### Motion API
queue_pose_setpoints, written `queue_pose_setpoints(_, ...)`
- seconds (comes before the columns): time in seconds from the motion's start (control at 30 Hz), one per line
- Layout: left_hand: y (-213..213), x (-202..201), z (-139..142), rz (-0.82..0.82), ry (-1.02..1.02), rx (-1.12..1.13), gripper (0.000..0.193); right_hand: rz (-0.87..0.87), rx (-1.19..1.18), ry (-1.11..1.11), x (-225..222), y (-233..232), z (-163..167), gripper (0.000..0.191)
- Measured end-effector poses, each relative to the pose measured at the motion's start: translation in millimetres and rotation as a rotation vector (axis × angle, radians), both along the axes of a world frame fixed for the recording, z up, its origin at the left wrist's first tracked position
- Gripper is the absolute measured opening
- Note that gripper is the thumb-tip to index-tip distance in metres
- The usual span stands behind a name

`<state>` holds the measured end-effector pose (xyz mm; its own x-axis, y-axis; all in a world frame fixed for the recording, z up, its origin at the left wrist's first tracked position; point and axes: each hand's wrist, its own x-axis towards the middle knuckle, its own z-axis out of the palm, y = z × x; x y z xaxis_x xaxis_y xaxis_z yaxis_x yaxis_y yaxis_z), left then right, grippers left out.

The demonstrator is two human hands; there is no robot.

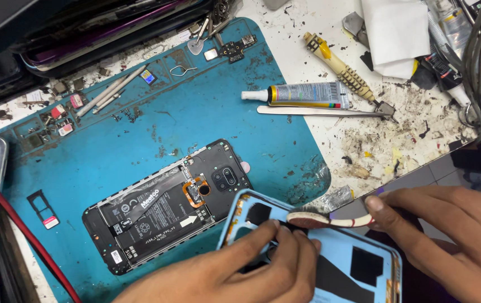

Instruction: The person works on a disassembled smartphone on a repair mat, prying at an internal flex cable with a metal tool, then cleans the light blue back cover with a brush, aligns it over the phone body, and presses it into place. They then handle the battery-labeled back panel, insert the SIM tray, and press the cover edges to seat it.

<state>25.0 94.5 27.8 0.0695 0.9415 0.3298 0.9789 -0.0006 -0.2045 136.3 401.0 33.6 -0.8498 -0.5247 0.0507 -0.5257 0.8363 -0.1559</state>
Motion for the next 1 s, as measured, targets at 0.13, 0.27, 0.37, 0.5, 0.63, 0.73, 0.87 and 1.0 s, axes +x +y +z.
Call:
queue_pose_setpoints(0.13, 5, 3, 2, -0.042, 0.018, -0.021, 0.035, 0.044, 0.068, -0.001, -8, -6, 6, 0.071)
queue_pose_setpoints(0.27, 8, 2, 5, -0.101, 0.129, -0.068, 0.039, 0.051, 0.055, 0.011, -17, -13, 12, 0.068)
queue_pose_setpoints(0.37, 10, 3, 8, -0.046, 0.086, -0.029, 0.039, 0.119, 0.087, 0.046, -22, -10, 12, 0.066)
queue_pose_setpoints(0.5, 14, 3, 7, -0.039, 0.049, 0.001, 0.038, 0.208, 0.052, 0.134, -27, 1, 4, 0.060)
queue_pose_setpoints(0.63, 12, 5, 9, -0.053, 0.021, -0.027, 0.037, 0.297, 0.003, 0.210, -45, 6, 3, 0.048)
queue_pose_setpoints(0.73, 12, 6, 9, -0.092, -0.046, -0.024, 0.030, 0.273, -0.140, 0.176, -66, 1, 17, 0.047)
queue_pose_setpoints(0.87, 11, 6, 8, -0.101, -0.077, -0.002, 0.034, 0.226, -0.141, 0.141, -80, -17, 24, 0.046)
queue_pose_setpoints(1.0, 8, 2, 9, -0.094, 0.040, 0.007, 0.036, -0.043, -0.212, 0.212, -52, -20, 10, 0.037)
